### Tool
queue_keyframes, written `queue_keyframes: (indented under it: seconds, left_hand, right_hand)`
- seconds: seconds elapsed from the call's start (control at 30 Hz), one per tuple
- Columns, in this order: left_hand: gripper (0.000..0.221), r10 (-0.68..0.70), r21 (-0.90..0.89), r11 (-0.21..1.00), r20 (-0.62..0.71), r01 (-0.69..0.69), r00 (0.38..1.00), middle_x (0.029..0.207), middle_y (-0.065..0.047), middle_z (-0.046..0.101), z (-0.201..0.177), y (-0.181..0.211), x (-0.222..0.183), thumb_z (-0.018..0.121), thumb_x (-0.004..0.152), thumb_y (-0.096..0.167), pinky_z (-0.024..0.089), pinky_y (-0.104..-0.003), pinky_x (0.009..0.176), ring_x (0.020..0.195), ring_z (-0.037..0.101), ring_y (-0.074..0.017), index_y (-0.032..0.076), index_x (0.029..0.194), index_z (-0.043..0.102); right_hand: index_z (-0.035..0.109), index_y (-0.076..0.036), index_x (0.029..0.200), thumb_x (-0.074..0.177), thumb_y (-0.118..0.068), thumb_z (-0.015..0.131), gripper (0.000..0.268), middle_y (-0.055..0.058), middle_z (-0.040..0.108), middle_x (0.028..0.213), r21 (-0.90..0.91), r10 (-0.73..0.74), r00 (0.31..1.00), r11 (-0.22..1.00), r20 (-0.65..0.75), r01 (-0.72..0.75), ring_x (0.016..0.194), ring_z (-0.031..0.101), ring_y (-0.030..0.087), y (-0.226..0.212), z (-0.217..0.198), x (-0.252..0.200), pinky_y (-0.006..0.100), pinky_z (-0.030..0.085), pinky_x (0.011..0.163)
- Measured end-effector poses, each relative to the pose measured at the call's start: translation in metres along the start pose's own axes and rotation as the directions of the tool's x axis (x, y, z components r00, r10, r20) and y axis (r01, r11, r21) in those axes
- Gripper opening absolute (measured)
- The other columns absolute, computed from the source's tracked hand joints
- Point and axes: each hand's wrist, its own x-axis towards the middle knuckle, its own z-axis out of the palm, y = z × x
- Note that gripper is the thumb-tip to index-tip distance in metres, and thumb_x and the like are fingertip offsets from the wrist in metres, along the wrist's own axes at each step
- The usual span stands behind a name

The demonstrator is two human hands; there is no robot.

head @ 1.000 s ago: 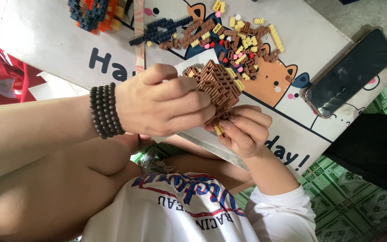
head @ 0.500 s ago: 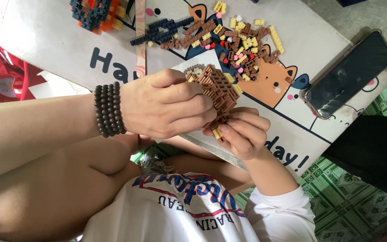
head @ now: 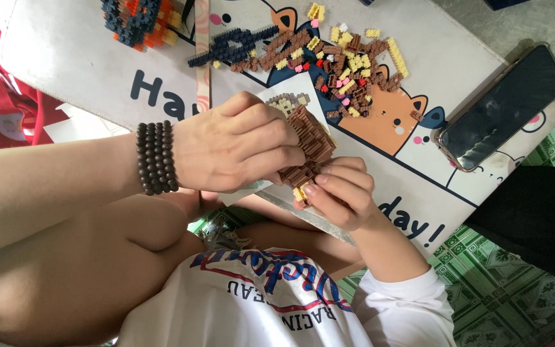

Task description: Assembling a small figure from interlocking toy blocks on a low table.

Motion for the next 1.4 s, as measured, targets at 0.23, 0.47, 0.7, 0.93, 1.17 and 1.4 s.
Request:
queue_keyframes:
  seconds: [0.23,0.47,0.7,0.93,1.17,1.4]
  left_hand:
    - [0.026,-0.136,-0.342,0.926,0.093,0.160,0.986,0.099,-0.010,0.050,0.004,0.002,0.001,0.035,0.099,0.027,0.036,-0.035,0.069,0.084,0.044,-0.0244,0.006,0.104,0.051]
    - [0.034,-0.285,-0.574,0.743,0.194,0.344,0.939,0.095,-0.011,0.046,0.004,0.001,0.006,0.030,0.098,0.031,0.036,-0.041,0.076,0.084,0.040,-0.0270,0.006,0.099,0.053]
    - [0.026,-0.370,-0.504,0.756,0.195,0.416,0.908,0.097,-0.012,0.053,0.004,-0.007,0.000,0.043,0.095,0.023,0.040,-0.041,0.077,0.086,0.049,-0.0290,0.004,0.107,0.055]
    - [0.043,-0.324,-0.453,0.811,0.182,0.372,0.928,0.109,-0.013,0.052,0.005,-0.007,-0.002,0.056,0.091,0.040,0.044,-0.043,0.077,0.090,0.053,-0.0310,0.007,0.118,0.048]
    - [0.052,-0.363,-0.495,0.755,0.231,0.431,0.903,0.113,-0.015,0.048,0.008,-0.005,-0.004,0.066,0.086,0.033,0.046,-0.046,0.072,0.085,0.056,-0.0339,0.003,0.122,0.044]
    - [0.045,-0.375,-0.381,0.815,0.228,0.437,0.899,0.102,-0.013,0.056,0.012,-0.003,-0.004,0.064,0.083,0.033,0.045,-0.044,0.071,0.081,0.057,-0.0319,0.005,0.114,0.048]
  right_hand:
    - [0.049,-0.004,0.111,0.094,-0.025,0.055,0.028,0.014,0.050,0.104,0.280,0.220,0.966,0.927,0.135,-0.250,0.093,0.051,0.023,0.003,0.001,-0.015,0.037,0.054,0.075]
    - [0.055,0.001,0.089,0.094,-0.021,0.047,0.024,0.017,0.057,0.084,0.392,0.524,0.851,0.777,0.031,-0.492,0.074,0.058,0.023,-0.001,0.003,0.015,0.031,0.050,0.067]
    - [0.054,0.000,0.092,0.094,-0.020,0.054,0.020,0.014,0.057,0.092,0.449,0.734,0.640,0.505,0.228,-0.738,0.084,0.054,0.022,0.001,0.007,0.019,0.029,0.045,0.071]
    - [0.055,0.000,0.094,0.094,-0.022,0.055,0.021,0.011,0.056,0.091,0.453,0.798,0.566,0.435,0.207,-0.778,0.084,0.053,0.019,0.001,0.009,0.021,0.027,0.044,0.076]
    - [0.055,0.001,0.108,0.095,-0.022,0.053,0.027,0.013,0.056,0.103,0.392,0.812,0.539,0.431,0.225,-0.813,0.095,0.055,0.020,-0.001,0.008,0.019,0.026,0.046,0.082]
    - [0.053,0.000,0.107,0.095,-0.012,0.051,0.018,0.013,0.055,0.102,0.403,0.741,0.657,0.564,0.137,-0.721,0.096,0.053,0.023,-0.002,0.010,0.017,0.030,0.046,0.085]
